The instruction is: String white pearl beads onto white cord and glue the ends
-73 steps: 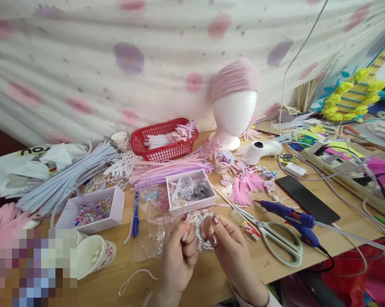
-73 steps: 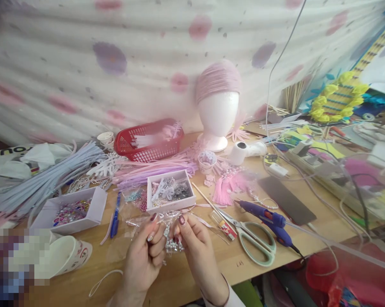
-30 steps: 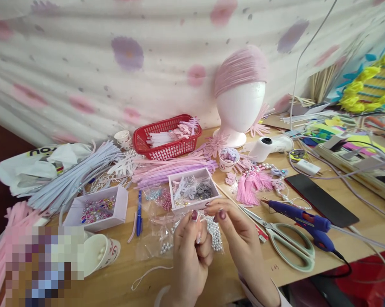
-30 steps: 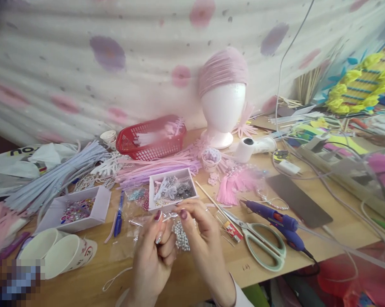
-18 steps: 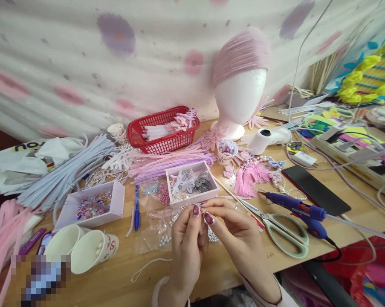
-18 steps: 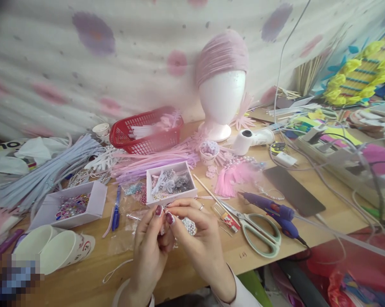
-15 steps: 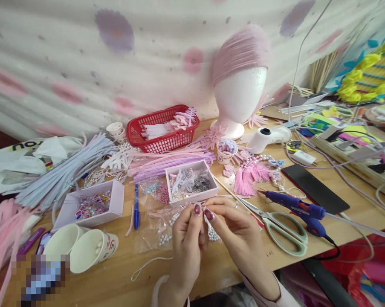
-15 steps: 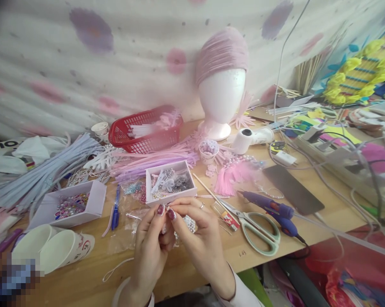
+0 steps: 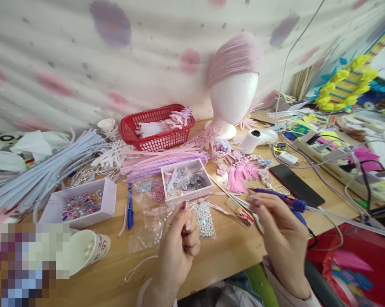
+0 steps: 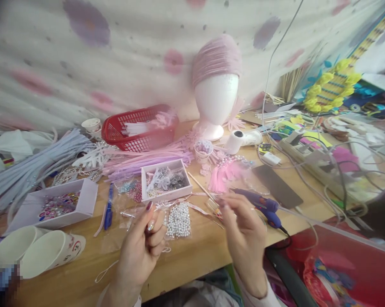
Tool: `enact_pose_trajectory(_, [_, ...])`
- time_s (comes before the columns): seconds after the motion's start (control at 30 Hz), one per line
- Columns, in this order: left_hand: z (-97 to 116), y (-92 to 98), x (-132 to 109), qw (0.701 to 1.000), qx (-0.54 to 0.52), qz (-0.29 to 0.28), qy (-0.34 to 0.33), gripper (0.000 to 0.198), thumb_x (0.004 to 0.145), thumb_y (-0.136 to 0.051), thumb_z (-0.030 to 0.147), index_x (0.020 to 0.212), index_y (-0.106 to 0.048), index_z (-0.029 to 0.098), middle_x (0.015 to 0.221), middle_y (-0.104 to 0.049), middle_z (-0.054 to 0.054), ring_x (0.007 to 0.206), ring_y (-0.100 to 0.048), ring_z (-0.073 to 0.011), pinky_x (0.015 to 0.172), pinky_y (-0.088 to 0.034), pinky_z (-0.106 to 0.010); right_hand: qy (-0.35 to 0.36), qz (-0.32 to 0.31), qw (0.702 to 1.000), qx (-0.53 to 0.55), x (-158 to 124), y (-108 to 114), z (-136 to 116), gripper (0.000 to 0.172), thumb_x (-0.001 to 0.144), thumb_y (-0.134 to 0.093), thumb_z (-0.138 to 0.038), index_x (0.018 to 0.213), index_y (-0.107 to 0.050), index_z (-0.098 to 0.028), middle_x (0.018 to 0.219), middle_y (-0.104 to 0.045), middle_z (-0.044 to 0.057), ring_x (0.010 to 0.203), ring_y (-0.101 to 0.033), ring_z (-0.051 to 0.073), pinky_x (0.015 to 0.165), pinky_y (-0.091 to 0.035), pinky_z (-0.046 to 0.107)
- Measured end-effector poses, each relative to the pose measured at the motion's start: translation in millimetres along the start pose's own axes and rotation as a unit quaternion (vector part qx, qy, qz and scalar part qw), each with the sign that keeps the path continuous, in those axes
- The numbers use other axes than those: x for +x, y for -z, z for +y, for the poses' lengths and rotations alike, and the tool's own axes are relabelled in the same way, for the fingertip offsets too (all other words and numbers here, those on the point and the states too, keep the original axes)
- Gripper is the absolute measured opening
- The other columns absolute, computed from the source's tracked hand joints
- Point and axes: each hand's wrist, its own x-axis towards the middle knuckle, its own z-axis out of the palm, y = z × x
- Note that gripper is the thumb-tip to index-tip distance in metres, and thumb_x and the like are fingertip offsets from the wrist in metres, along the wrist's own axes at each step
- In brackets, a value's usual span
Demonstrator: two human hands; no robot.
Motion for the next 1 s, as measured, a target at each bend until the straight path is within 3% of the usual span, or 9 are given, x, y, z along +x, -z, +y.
enact_pose_trajectory(0.17, [1.4,12.1,-5.9,0.999,0.035,0.011,0.0,0.061,0.057,-0.092,0.055,0.062,-0.044,0.018,0.052,-0.023,0.014,0.043,-0.011,-0.0009,0.036,-0.014,-0.011,-0.009,-0.054,0.972,-0.23,-12.7,59.0,14.2,0.037,0.098,-0.055,-0.039,0.065,-0.058,-0.023,0.053,-0.053,-0.004,0.041,-0.046,0.012,0.044,-0.036,0.026])
enact_pose_trajectory(0.27, [2.2,22.7,-10.8,0.997,0.072,0.023,0.0,0.056,0.06,-0.089,0.061,0.074,-0.057,0.017,0.054,-0.02,0.015,0.045,-0.01,-0.0016,0.037,-0.013,-0.012,0.001,-0.092,0.946,-0.311,-27.4,77.0,40.1,0.027,0.098,-0.048,-0.041,0.095,-0.067,-0.022,0.081,-0.073,0.006,0.064,-0.068,0.023,0.052,-0.048,0.031])
enact_pose_trajectory(0.37, [3.7,33.6,-14.5,0.995,0.099,0.02,0.014,0.055,0.064,-0.086,0.061,0.085,-0.062,0.015,0.058,-0.024,0.014,0.047,-0.009,-0.0021,0.038,-0.012,-0.013,0.014,-0.151,0.921,-0.358,-35.5,79.8,66.9,0.031,0.096,-0.046,-0.037,0.112,-0.064,-0.018,0.111,-0.074,0.017,0.099,-0.07,0.034,0.08,-0.055,0.046])
enact_pose_trajectory(0.53, [2.3,43.9,-17.9,0.983,0.182,0.003,0.018,0.05,0.072,-0.081,0.06,0.082,-0.059,0.017,0.061,-0.028,0.012,0.05,-0.012,-0.0036,0.042,-0.012,-0.015,0.011,-0.231,0.907,-0.351,-22.4,69.1,80.5,0.025,0.093,-0.048,-0.029,0.11,-0.063,-0.019,0.11,-0.073,0.015,0.1,-0.068,0.034,0.088,-0.052,0.05])
enact_pose_trajectory(0.67, [0.1,46.5,-20.5,0.963,0.267,0.0,-0.043,0.046,0.081,-0.07,0.062,0.086,-0.062,0.018,0.055,-0.025,0.012,0.047,-0.015,-0.0056,0.043,-0.014,-0.019,0.012,-0.262,0.903,-0.34,-13.9,72.7,68.5,0.022,0.095,-0.048,-0.033,0.105,-0.063,-0.022,0.102,-0.074,0.011,0.09,-0.071,0.03,0.077,-0.055,0.042])
enact_pose_trajectory(0.77, [0.6,46.6,-21.9,0.933,0.345,0.016,-0.1,0.039,0.088,-0.062,0.056,0.089,-0.066,0.017,0.051,-0.026,0.011,0.046,-0.02,-0.0078,0.045,-0.018,-0.022,-0.047,-0.226,0.93,-0.287,-19.3,86.7,52.3,0.022,0.092,-0.059,-0.043,0.101,-0.063,-0.024,0.093,-0.075,0.008,0.079,-0.073,0.027,0.066,-0.057,0.036])
enact_pose_trajectory(0.87, [2.8,44.2,-22.5,0.906,0.397,0.02,-0.144,0.036,0.089,-0.06,0.051,0.088,-0.07,0.017,0.051,-0.029,0.009,0.046,-0.026,-0.0097,0.044,-0.021,-0.024,-0.158,-0.104,0.978,-0.086,-28.8,92.7,30.7,0.031,0.081,-0.076,-0.046,0.101,-0.064,-0.026,0.099,-0.077,0.007,0.09,-0.075,0.026,0.075,-0.061,0.031])
enact_pose_trajectory(0.93, [4.4,41.9,-22.8,0.897,0.411,0.015,-0.162,0.034,0.09,-0.059,0.049,0.088,-0.072,0.018,0.051,-0.031,0.008,0.046,-0.028,-0.0104,0.045,-0.023,-0.024,-0.253,-0.058,0.963,0.071,-33.5,84.5,16.0,0.043,0.074,-0.084,-0.047,0.107,-0.066,-0.027,0.106,-0.078,0.008,0.092,-0.075,0.025,0.075,-0.061,0.029])
enact_pose_trajectory(1.0, [5.6,39.8,-23.6,0.893,0.416,0.007,-0.171,0.032,0.092,-0.058,0.046,0.089,-0.074,0.019,0.051,-0.032,0.008,0.047,-0.029,-0.0107,0.045,-0.025,-0.024,-0.356,-0.088,0.91,0.192,-35.7,67.4,5.2,0.052,0.068,-0.088,-0.052,0.11,-0.07,-0.026,0.1,-0.079,0.01,0.079,-0.076,0.024,0.066,-0.061,0.028])
